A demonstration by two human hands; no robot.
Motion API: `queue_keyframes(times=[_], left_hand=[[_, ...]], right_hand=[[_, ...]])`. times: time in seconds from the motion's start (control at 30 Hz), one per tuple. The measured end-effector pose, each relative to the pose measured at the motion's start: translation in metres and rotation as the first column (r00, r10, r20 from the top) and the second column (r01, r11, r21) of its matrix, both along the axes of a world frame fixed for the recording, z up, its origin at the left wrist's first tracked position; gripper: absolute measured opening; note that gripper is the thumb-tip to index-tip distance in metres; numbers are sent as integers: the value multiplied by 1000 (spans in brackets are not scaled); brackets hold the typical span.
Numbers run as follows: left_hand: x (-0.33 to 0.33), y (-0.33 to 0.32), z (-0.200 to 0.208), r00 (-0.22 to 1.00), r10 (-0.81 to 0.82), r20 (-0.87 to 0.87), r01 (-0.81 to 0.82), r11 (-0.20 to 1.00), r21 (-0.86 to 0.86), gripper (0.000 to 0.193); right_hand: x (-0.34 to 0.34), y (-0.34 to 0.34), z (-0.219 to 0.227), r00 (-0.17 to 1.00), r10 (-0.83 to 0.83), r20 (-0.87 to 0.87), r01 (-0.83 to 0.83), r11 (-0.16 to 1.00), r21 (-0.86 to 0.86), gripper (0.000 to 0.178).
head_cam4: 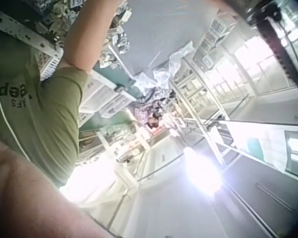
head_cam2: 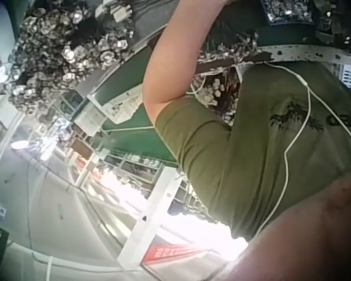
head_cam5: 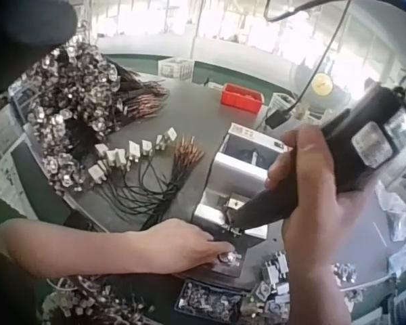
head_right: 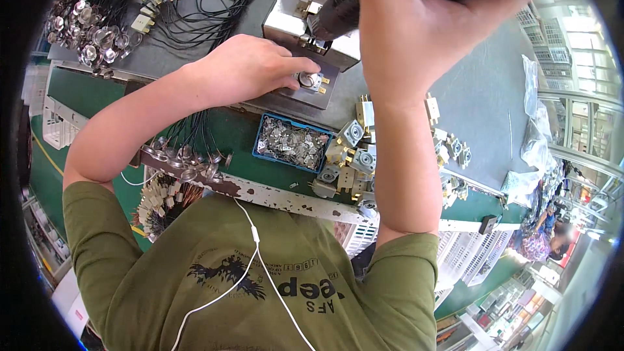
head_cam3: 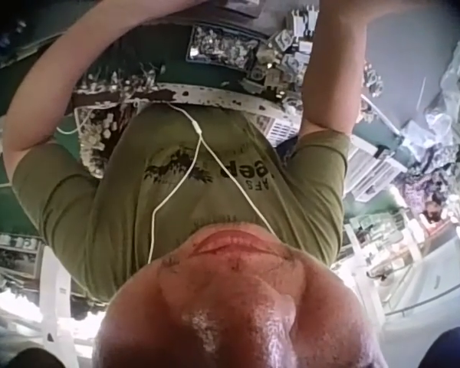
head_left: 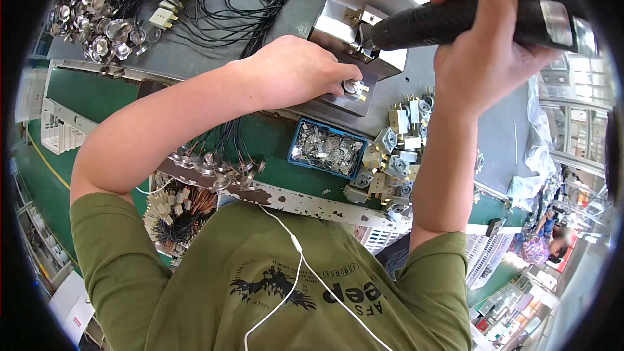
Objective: Manually assembling small electronic or mechanical components and processing them with a handheld tool at a factory workbench.
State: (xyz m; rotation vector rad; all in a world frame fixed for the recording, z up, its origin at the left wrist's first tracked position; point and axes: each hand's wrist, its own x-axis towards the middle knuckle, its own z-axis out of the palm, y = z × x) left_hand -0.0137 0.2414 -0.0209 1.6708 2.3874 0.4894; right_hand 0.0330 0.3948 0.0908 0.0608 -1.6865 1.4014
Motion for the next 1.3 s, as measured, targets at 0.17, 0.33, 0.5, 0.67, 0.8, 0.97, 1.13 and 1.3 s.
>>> queue_keyframes(times=[0.17, 0.33, 0.5, 0.67, 0.8, 0.97, 1.13, 1.3], left_hand=[[1, -1, -3, 1000, 5, -14, -5, 1000, 22, 36], [4, -2, 2, 999, 23, 32, -21, 999, -37, 30], [3, -3, -4, 999, 41, 13, -42, 996, 80, 32], [-1, 2, 8, 999, 39, 34, -39, 999, -26, 35], [0, 3, 10, 997, 67, 28, -64, 994, -93, 37], [2, 3, 13, 998, 64, 23, -61, 991, -120, 36], [3, 2, 11, 998, 56, 6, -56, 994, -95, 35], [3, 5, 13, 999, 53, -1, -52, 993, -108, 35]], right_hand=[[1, -8, 0, 999, 32, 42, -39, 983, 178, 38], [8, -16, -3, 1000, 24, -18, -23, 997, 69, 28], [5, 39, -20, 963, 251, -98, -229, 954, 191, 28], [21, 34, -23, 944, 300, -139, -297, 954, 42, 18], [34, 14, -25, 993, 21, 115, -27, 999, 46, 18], [28, 16, -33, 998, 3, 61, -1, 1000, -28, 17], [21, 29, -40, 960, 266, -92, -268, 963, -13, 28], [12, 23, -54, 810, 495, -313, -583, 733, -349, 20]])
